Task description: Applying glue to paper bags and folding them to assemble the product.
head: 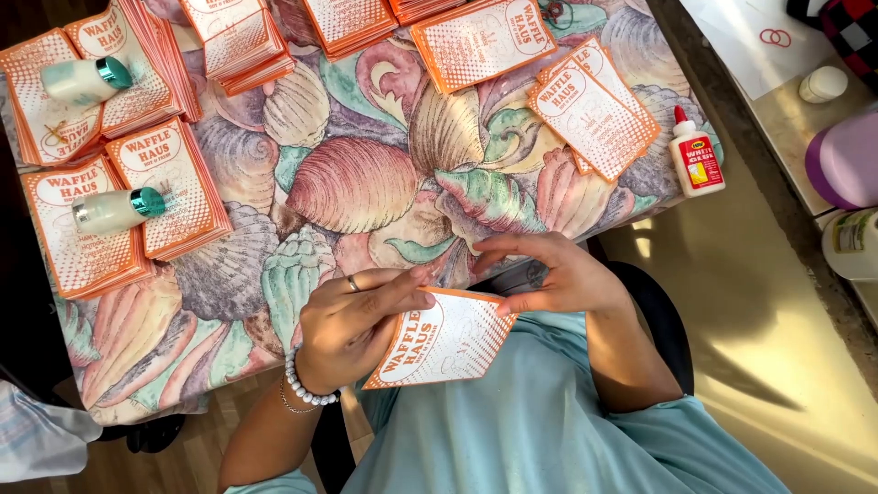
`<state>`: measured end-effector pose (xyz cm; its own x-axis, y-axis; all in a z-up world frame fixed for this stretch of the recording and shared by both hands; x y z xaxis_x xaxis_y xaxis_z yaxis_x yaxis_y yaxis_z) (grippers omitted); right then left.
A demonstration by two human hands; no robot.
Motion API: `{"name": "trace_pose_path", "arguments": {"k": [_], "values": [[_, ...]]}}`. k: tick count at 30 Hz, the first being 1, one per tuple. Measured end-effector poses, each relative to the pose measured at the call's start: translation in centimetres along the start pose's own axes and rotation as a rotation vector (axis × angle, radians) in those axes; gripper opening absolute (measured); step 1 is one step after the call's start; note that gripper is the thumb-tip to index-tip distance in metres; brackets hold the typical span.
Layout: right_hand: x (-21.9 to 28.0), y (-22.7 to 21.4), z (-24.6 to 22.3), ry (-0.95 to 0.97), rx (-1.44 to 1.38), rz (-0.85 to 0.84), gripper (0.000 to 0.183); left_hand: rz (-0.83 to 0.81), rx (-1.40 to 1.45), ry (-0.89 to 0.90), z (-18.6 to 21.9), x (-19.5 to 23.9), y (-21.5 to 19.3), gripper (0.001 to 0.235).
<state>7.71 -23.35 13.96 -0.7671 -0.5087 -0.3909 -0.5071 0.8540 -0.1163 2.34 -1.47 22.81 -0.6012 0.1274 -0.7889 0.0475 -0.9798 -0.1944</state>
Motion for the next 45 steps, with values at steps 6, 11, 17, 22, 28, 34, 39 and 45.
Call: {"name": "trace_pose_path", "arguments": {"k": [6, 11, 17, 22, 28, 34, 39, 45], "values": [[-0.1, 0.4, 0.1, -0.027, 0.053, 0.018, 0.043, 0.036, -0.01, 0.0, 0.1, 0.0, -0.4, 0.037], [-1.0, -1.4, -1.7, 0.007, 0.197, 0.018, 0.051, 0.032, -0.036, -0.034, 0.6, -0.9, -1.7, 0.037], [-2.0, -0.1, -5.6, -0.167, 0.792, -0.298, 0.055, -0.314, -0.518, -0.041, 0.7, -0.8, 3.3, 0.044], [-3.4, 1.1, -7.5, -0.249, 0.931, -0.322, 0.046, -0.53, -0.741, -0.072, -3.3, 2.1, 8.3, 0.014], [0.8, -6.6, -7.3, -0.267, 0.319, 0.604, 0.099, 0.105, -0.087, -0.503, -4.6, 0.9, 6.1, 0.012], [1.8, -5.4, -1.8, -0.111, -0.146, 0.692, 0.103, 0.405, 0.347, -0.817, -7.7, 4.6, 8.4, 0.017], [2.2, -5.5, -1.8, -0.079, -0.009, 0.873, 0.096, 0.353, 0.336, -0.821, -7.2, 4.1, 8.8, 0.021], [2.3, -4.8, -3.1, -0.055, 0.103, 0.884, 0.089, 0.318, 0.311, -0.675, -6.6, 0.8, 7.9, 0.032]]}}
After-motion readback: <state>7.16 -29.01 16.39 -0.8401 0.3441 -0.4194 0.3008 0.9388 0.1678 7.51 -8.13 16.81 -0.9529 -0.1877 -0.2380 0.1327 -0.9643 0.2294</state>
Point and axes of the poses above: each hand's wrist, its own x-axis away from the middle knuckle, its own y-axis out of the palm, z = x × y, the point moved 6 cm from there along -x, towards the middle knuckle, and after that the axes turned 9 degrees about z, right-handed, at the moved point
